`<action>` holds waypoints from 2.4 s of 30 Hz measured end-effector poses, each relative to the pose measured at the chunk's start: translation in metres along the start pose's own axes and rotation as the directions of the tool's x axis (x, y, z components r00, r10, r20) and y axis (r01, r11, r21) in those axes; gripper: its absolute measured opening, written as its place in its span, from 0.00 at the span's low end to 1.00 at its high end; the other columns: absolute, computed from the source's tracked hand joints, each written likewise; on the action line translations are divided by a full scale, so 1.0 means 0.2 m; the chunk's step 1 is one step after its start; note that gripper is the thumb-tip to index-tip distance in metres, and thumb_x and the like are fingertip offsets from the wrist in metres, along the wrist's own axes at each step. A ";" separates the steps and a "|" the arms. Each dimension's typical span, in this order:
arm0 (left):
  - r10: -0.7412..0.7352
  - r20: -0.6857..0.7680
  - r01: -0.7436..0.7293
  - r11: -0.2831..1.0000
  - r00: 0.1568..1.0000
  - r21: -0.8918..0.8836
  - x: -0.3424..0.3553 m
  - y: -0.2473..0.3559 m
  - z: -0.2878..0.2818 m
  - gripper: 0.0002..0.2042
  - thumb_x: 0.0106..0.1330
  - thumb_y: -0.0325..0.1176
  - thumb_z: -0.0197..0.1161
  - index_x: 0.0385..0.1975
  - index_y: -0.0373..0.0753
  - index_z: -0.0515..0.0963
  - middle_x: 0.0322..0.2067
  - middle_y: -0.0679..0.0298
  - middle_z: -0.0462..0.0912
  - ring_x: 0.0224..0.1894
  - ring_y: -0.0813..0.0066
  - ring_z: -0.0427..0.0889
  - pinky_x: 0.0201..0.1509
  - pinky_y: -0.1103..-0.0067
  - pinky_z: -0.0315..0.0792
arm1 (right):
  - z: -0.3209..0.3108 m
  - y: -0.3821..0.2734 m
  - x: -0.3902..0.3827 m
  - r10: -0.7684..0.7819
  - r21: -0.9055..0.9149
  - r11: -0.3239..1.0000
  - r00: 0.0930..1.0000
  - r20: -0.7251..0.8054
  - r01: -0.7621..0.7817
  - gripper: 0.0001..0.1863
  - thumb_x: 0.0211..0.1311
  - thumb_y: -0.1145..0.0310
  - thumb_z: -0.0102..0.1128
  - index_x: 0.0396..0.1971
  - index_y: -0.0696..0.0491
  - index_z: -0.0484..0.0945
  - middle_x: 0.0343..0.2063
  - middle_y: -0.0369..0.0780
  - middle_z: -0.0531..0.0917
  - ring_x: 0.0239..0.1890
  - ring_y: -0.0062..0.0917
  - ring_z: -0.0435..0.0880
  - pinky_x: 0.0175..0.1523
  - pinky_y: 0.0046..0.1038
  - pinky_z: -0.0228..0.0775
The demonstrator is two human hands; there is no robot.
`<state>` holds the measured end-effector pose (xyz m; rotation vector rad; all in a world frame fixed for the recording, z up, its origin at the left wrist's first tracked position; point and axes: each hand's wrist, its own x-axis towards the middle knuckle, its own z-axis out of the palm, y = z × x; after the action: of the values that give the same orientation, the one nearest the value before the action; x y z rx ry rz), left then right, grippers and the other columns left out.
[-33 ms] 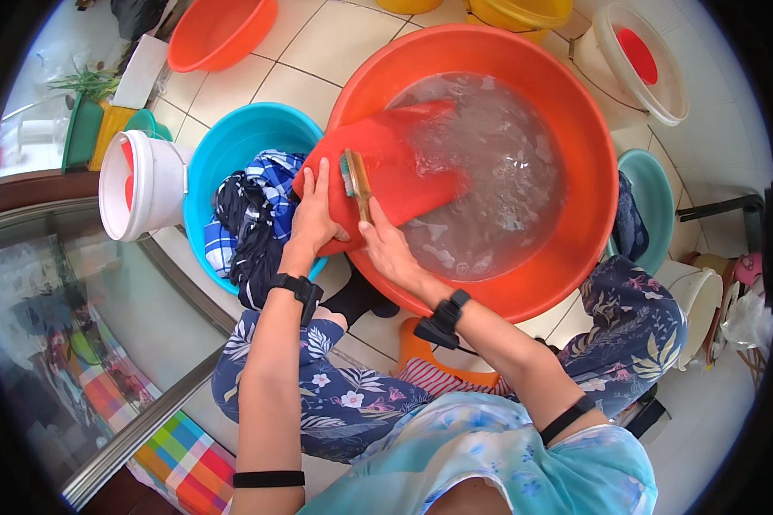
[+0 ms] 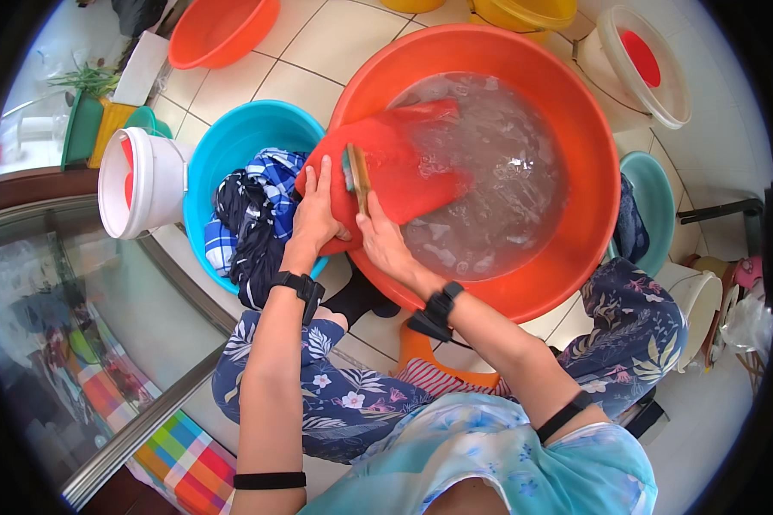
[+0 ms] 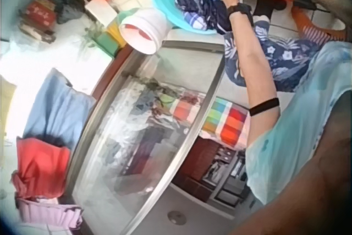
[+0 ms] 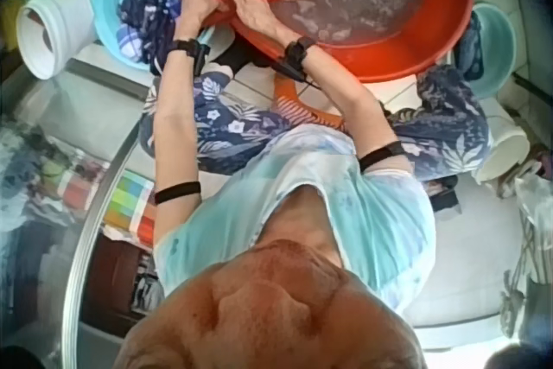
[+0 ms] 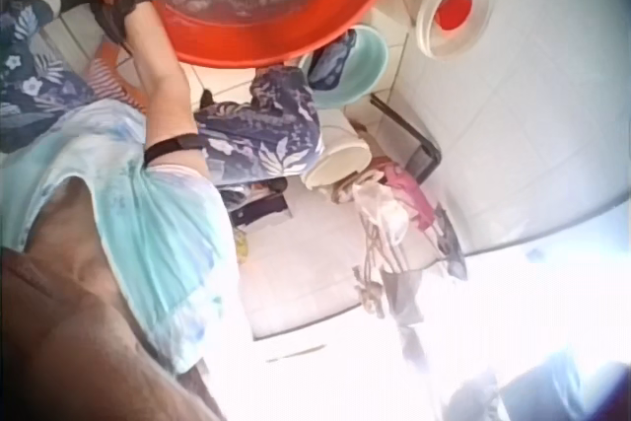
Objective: Washing a red garment in a basin using a scrub brush.
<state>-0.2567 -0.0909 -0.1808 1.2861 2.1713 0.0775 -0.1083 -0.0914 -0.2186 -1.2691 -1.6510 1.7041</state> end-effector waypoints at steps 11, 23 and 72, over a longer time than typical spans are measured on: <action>0.019 0.064 -0.012 0.994 0.998 -0.111 -0.02 -0.03 -0.01 0.71 0.19 0.24 0.80 0.69 0.48 0.36 0.67 0.39 0.39 0.66 0.47 0.55 0.61 0.68 0.67 | 0.04 0.08 -0.10 -0.192 -0.041 0.981 0.970 -0.151 0.188 0.16 0.69 0.60 0.40 0.45 0.58 0.66 0.29 0.56 0.77 0.36 0.52 0.79 0.36 0.39 0.68; -0.002 0.013 0.003 0.995 1.000 -0.095 -0.01 0.01 0.00 0.70 0.22 0.26 0.80 0.69 0.45 0.35 0.66 0.36 0.36 0.64 0.43 0.59 0.60 0.67 0.68 | 0.07 0.34 0.09 0.092 0.012 0.996 0.995 0.029 -0.092 0.16 0.68 0.60 0.42 0.41 0.58 0.68 0.16 0.33 0.69 0.18 0.19 0.72 0.22 0.24 0.63; 0.019 0.017 -0.017 0.994 1.000 -0.105 -0.01 0.08 0.03 0.72 0.21 0.24 0.81 0.69 0.48 0.33 0.67 0.37 0.35 0.68 0.45 0.50 0.65 0.69 0.63 | -0.07 0.40 0.12 0.356 -0.061 0.934 0.928 0.108 -0.351 0.24 0.65 0.59 0.44 0.55 0.59 0.64 0.23 0.51 0.79 0.25 0.43 0.80 0.32 0.40 0.71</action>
<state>-0.2394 -0.0849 -0.1798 1.2423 2.1114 0.1840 -0.0858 -0.0783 -0.2990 -1.5923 -1.6001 1.9969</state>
